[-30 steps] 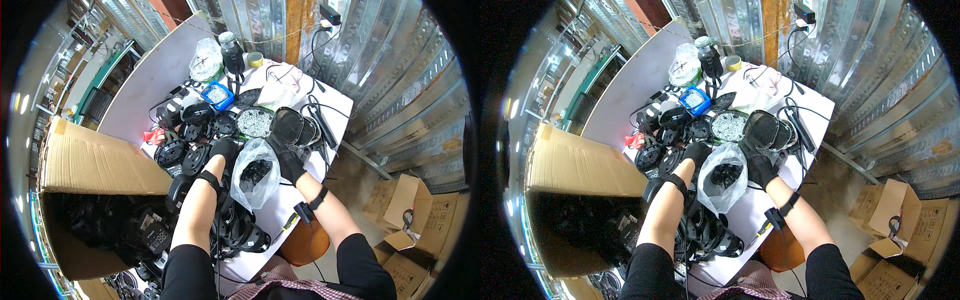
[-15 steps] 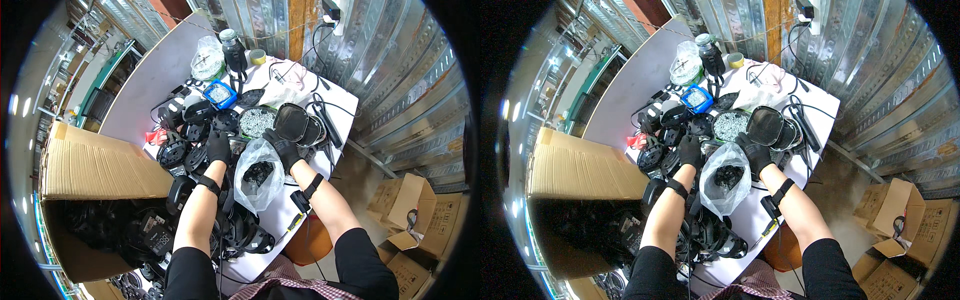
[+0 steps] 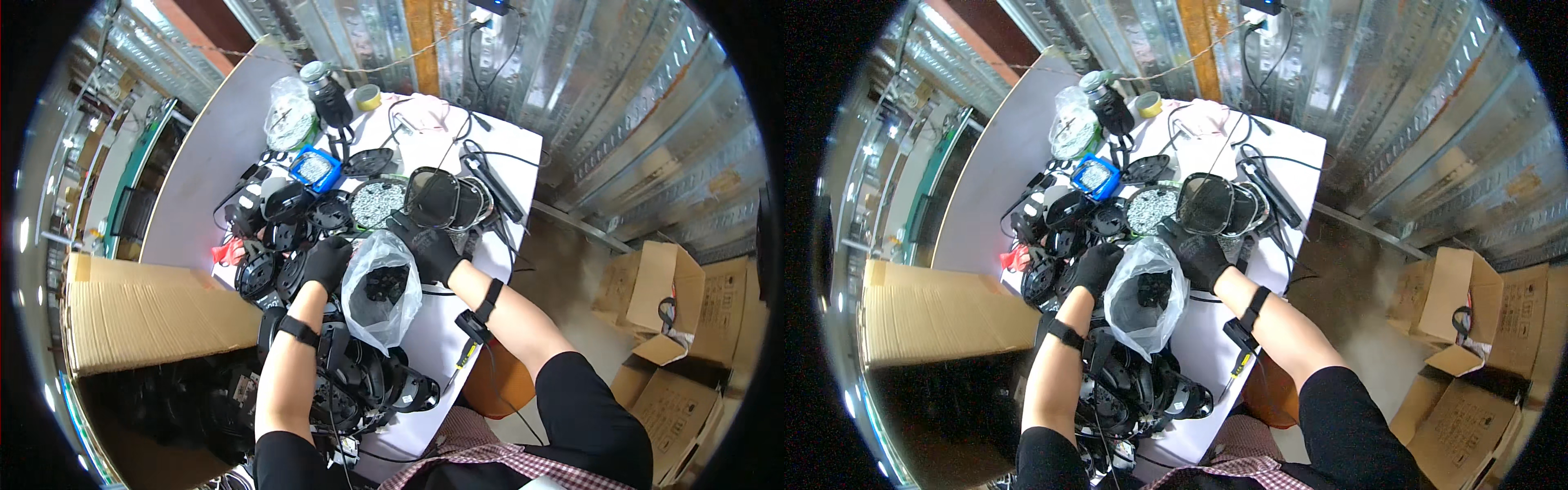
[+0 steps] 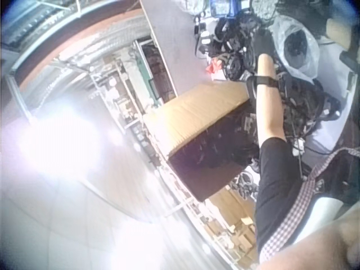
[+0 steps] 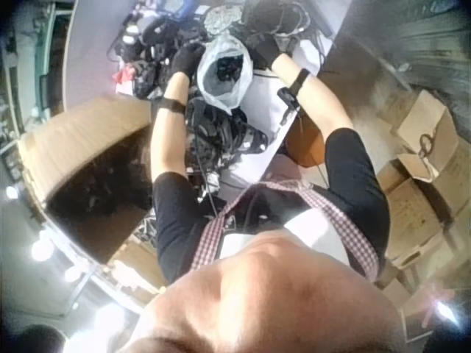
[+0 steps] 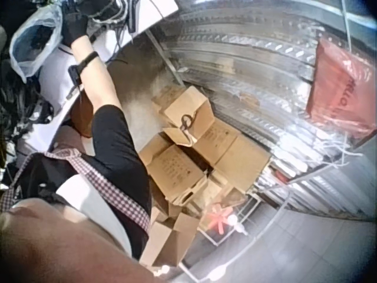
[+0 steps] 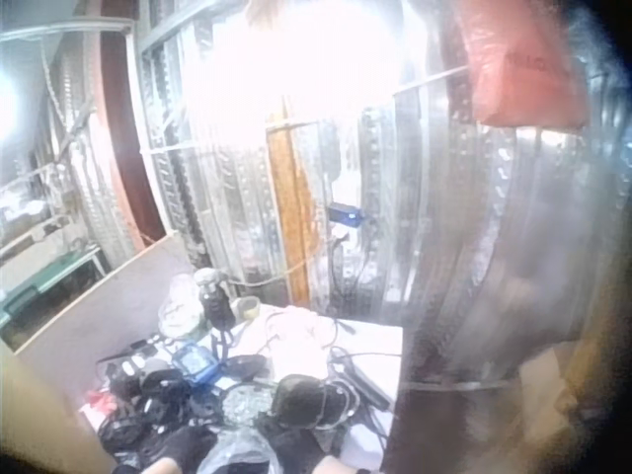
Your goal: The recorder is assembling electronic components, possibly digital displays or control panels, in a warehouse or factory setting.
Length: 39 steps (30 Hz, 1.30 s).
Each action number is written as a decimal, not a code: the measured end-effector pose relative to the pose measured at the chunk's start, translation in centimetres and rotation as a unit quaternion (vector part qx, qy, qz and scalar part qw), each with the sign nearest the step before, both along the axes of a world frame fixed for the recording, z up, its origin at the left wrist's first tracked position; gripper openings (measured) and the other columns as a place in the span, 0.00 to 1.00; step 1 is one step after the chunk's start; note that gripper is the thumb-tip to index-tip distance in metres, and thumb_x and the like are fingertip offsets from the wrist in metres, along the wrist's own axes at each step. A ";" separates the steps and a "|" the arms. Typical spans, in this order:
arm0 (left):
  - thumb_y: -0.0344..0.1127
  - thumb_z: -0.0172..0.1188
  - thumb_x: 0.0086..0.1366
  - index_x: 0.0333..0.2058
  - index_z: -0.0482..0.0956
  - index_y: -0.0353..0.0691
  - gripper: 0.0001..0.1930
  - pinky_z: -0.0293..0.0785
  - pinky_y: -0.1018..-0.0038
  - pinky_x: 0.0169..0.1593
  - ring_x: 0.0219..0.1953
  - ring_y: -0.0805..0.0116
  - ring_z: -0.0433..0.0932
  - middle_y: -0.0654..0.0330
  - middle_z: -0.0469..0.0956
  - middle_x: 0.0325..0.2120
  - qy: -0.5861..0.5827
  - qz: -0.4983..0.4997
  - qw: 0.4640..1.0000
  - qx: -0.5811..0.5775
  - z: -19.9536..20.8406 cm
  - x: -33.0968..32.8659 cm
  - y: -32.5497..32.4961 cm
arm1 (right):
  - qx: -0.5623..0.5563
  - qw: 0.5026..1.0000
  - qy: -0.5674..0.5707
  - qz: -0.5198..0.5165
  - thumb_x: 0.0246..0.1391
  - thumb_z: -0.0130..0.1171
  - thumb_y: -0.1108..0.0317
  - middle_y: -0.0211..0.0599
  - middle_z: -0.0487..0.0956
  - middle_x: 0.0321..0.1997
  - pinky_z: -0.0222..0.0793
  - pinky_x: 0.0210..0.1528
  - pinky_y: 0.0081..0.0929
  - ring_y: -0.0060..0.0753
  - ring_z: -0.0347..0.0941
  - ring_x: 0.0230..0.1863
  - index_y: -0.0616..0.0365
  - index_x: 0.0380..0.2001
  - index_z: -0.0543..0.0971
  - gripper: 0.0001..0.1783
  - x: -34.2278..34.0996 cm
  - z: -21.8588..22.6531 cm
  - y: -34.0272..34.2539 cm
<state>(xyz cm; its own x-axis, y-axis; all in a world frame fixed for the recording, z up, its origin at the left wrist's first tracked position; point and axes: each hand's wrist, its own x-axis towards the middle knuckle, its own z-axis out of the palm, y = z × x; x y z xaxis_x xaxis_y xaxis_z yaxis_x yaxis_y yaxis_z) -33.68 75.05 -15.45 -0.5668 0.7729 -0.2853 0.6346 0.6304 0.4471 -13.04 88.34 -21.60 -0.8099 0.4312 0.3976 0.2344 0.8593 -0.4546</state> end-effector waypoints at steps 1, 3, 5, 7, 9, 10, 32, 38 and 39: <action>0.48 0.58 0.58 0.45 0.80 0.42 0.20 0.73 0.60 0.50 0.45 0.48 0.79 0.47 0.80 0.42 0.013 0.020 1.000 -0.011 0.3 0.7 0.4 | -0.059 0.998 -0.035 -0.010 0.56 0.53 0.68 0.42 0.72 0.60 0.65 0.59 0.38 0.46 0.71 0.56 0.53 0.55 0.74 0.22 1.3 1.4 -0.1; 0.46 0.60 0.59 0.47 0.78 0.44 0.20 0.72 0.59 0.51 0.47 0.49 0.77 0.48 0.79 0.44 0.054 0.034 0.995 0.081 0.4 1.2 0.5 | -0.126 0.975 0.158 -0.091 0.56 0.55 0.68 0.45 0.78 0.48 0.69 0.52 0.42 0.52 0.74 0.50 0.55 0.47 0.77 0.15 4.0 0.4 0.8; 0.37 0.59 0.60 0.43 0.78 0.42 0.13 0.73 0.60 0.48 0.43 0.49 0.78 0.50 0.80 0.38 0.136 -0.039 0.963 0.228 2.5 2.7 1.7 | -0.219 0.923 0.202 -0.244 0.56 0.58 0.62 0.48 0.78 0.45 0.69 0.50 0.42 0.53 0.75 0.47 0.58 0.43 0.76 0.15 7.5 0.4 2.7; 0.33 0.59 0.61 0.41 0.79 0.40 0.10 0.74 0.63 0.45 0.40 0.51 0.79 0.51 0.80 0.36 -0.036 -0.016 0.961 0.272 3.0 3.5 2.9 | -0.295 0.861 0.160 -0.383 0.51 0.64 0.58 0.51 0.77 0.45 0.69 0.48 0.43 0.52 0.75 0.46 0.61 0.40 0.75 0.20 10.0 -1.7 5.1; 0.33 0.59 0.61 0.42 0.79 0.38 0.11 0.74 0.68 0.43 0.37 0.58 0.80 0.53 0.80 0.36 -0.043 -0.041 0.960 0.273 4.8 4.6 2.9 | -0.272 0.854 0.196 -0.399 0.48 0.66 0.53 0.53 0.76 0.46 0.69 0.49 0.42 0.51 0.74 0.46 0.63 0.45 0.73 0.28 9.9 -2.1 5.6; 0.33 0.59 0.61 0.42 0.79 0.37 0.11 0.74 0.69 0.43 0.36 0.62 0.80 0.54 0.80 0.35 -0.051 -0.049 0.955 0.287 5.6 5.6 2.9 | -0.214 0.878 0.183 -0.386 0.48 0.66 0.50 0.54 0.76 0.46 0.68 0.50 0.42 0.52 0.74 0.47 0.63 0.49 0.71 0.33 9.5 -1.3 6.0; 0.30 0.55 0.65 0.44 0.79 0.32 0.11 0.70 0.79 0.43 0.38 0.77 0.75 0.62 0.79 0.36 -0.210 0.060 0.941 0.259 13.9 11.3 -10.0 | -0.256 0.840 -0.321 -0.356 0.32 0.73 0.43 0.52 0.58 0.70 0.61 0.65 0.45 0.54 0.59 0.68 0.55 0.70 0.49 0.65 4.0 3.1 14.1; 0.29 0.55 0.65 0.43 0.79 0.32 0.11 0.70 0.80 0.45 0.39 0.76 0.75 0.62 0.79 0.36 -0.224 0.145 0.928 0.261 15.0 12.9 -13.8 | -0.421 0.823 -0.239 -0.298 0.35 0.72 0.42 0.54 0.67 0.65 0.61 0.65 0.36 0.44 0.65 0.65 0.62 0.63 0.64 0.55 5.1 2.0 14.8; 0.29 0.55 0.65 0.43 0.79 0.32 0.11 0.70 0.80 0.46 0.40 0.76 0.76 0.62 0.79 0.36 -0.240 0.183 0.920 0.249 15.0 13.1 -14.2 | -0.429 0.825 -0.226 -0.288 0.36 0.72 0.42 0.54 0.69 0.63 0.62 0.64 0.35 0.45 0.66 0.63 0.64 0.60 0.67 0.52 5.1 1.3 15.0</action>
